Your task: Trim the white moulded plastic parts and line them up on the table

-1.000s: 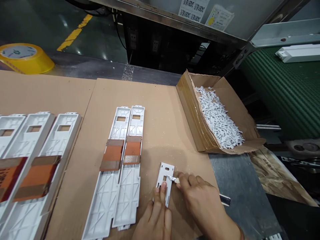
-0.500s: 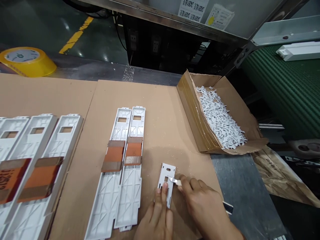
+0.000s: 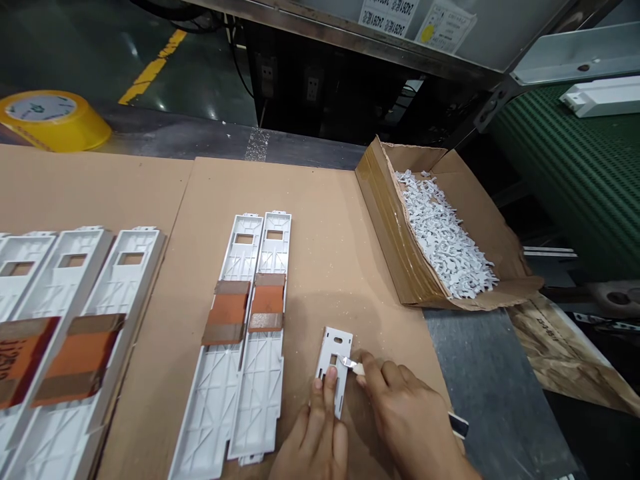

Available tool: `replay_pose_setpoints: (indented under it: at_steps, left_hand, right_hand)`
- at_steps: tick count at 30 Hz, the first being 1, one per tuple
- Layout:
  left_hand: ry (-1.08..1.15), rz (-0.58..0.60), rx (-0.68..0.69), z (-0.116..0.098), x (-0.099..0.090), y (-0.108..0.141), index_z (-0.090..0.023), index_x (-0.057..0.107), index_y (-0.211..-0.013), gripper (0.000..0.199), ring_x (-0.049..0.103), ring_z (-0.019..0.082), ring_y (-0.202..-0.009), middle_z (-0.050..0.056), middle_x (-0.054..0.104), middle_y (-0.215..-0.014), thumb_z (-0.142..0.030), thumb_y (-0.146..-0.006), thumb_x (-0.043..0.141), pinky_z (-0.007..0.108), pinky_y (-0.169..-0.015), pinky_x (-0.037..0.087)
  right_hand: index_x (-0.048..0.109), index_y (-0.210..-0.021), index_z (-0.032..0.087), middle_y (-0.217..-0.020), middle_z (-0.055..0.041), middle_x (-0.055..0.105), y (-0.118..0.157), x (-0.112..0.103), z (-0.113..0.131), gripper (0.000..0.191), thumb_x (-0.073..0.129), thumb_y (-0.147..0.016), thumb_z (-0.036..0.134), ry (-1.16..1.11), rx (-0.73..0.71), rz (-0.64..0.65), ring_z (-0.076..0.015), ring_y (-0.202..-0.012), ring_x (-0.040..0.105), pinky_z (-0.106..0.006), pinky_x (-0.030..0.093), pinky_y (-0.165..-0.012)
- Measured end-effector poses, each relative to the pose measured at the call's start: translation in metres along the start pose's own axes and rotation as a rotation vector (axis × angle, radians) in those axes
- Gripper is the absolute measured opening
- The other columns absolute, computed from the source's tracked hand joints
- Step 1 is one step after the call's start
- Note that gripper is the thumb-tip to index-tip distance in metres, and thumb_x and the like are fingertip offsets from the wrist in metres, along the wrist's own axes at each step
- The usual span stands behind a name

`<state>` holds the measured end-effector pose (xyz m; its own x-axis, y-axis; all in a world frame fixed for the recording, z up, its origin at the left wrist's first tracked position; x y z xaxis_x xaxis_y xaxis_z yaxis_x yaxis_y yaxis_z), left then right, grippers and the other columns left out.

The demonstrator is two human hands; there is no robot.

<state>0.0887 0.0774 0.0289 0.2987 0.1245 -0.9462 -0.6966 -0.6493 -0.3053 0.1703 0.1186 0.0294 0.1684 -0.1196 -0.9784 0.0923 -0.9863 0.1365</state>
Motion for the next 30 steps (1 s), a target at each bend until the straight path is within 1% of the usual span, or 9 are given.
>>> replay_pose_setpoints:
  at_steps: [5, 9, 15, 18, 21, 24, 30]
  left_hand:
    - [-0.005, 0.005, 0.011, -0.001, 0.000, 0.000, -0.008, 0.060, -0.077, 0.024, 0.057, 0.030, -0.106, 0.021, 0.059, -0.118, -0.003, -0.079, 0.037, 0.035, -0.081, 0.045]
    - [0.002, 0.006, 0.009, 0.000, 0.001, 0.001, -0.009, 0.060, -0.077, 0.024, 0.057, 0.030, -0.107, 0.020, 0.058, -0.119, -0.003, -0.079, 0.037, 0.035, -0.082, 0.045]
    - [0.013, -0.013, 0.002, -0.001, 0.001, 0.002, -0.008, 0.059, -0.078, 0.023, 0.055, 0.032, -0.109, 0.021, 0.057, -0.120, -0.001, -0.078, 0.037, 0.035, -0.081, 0.044]
    - [0.003, -0.022, 0.018, -0.003, 0.002, 0.003, -0.007, 0.058, -0.079, 0.021, 0.054, 0.034, -0.110, 0.024, 0.055, -0.122, -0.001, -0.077, 0.038, 0.037, -0.082, 0.043]
    - [-0.006, -0.033, 0.035, -0.003, 0.002, 0.004, -0.007, 0.058, -0.081, 0.020, 0.054, 0.034, -0.110, 0.026, 0.050, -0.126, -0.003, -0.078, 0.039, 0.038, -0.082, 0.042]
    - [-0.006, -0.057, 0.064, -0.004, 0.001, 0.004, -0.007, 0.058, -0.080, 0.021, 0.055, 0.035, -0.108, 0.028, 0.050, -0.126, -0.003, -0.078, 0.037, 0.037, -0.078, 0.043]
    - [-0.005, -0.054, 0.067, -0.002, 0.001, 0.004, -0.009, 0.056, -0.078, 0.020, 0.055, 0.033, -0.110, 0.026, 0.048, -0.129, -0.004, -0.077, 0.037, 0.036, -0.079, 0.043]
  right_hand:
    - [0.055, -0.106, 0.020, -0.072, -0.0021, 0.060, -0.001, 0.001, 0.000, 0.027, 0.058, -0.079, 0.018, 0.020, 0.046, -0.049, -0.0182, -0.063, 0.057, -0.029, 0.036, -0.058]
    - [0.056, -0.104, 0.020, -0.071, -0.0025, 0.060, -0.004, 0.001, 0.000, 0.026, 0.060, -0.078, 0.019, 0.050, 0.037, -0.025, -0.0184, -0.062, 0.058, -0.028, 0.036, -0.055]
    - [0.060, -0.100, 0.018, -0.065, -0.0020, 0.060, -0.011, -0.010, 0.005, 0.024, 0.063, -0.075, 0.018, 0.096, -0.045, 0.021, -0.0189, -0.055, 0.059, -0.028, 0.039, -0.049]
    - [0.059, -0.101, 0.018, -0.067, -0.0023, 0.060, -0.013, -0.012, 0.005, 0.025, 0.063, -0.076, 0.017, 0.106, -0.054, 0.037, -0.0186, -0.058, 0.060, -0.027, 0.039, -0.050]
    - [0.057, -0.102, 0.017, -0.068, -0.0031, 0.060, -0.014, -0.012, 0.005, 0.024, 0.062, -0.078, 0.018, 0.138, -0.079, 0.050, -0.0180, -0.059, 0.059, -0.026, 0.037, -0.049]
    - [0.058, -0.100, 0.017, -0.067, -0.0034, 0.059, -0.017, -0.011, 0.004, 0.020, 0.062, -0.080, 0.019, 0.147, -0.112, 0.081, -0.0180, -0.059, 0.059, -0.027, 0.034, -0.049]
    - [0.059, -0.095, 0.019, -0.071, -0.0027, 0.061, -0.034, -0.015, -0.003, 0.013, 0.061, -0.082, 0.020, 0.081, -0.207, 0.097, -0.0164, -0.064, 0.058, -0.028, 0.031, -0.053]
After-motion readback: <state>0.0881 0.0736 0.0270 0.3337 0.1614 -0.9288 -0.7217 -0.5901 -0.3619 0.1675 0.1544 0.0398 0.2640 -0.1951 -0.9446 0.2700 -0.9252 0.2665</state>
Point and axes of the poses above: each hand's wrist, its own y-axis away from the middle knuckle, its own x-axis out of the palm, z = x × y, the point moved 10 cm from there along -y, towards the middle knuckle
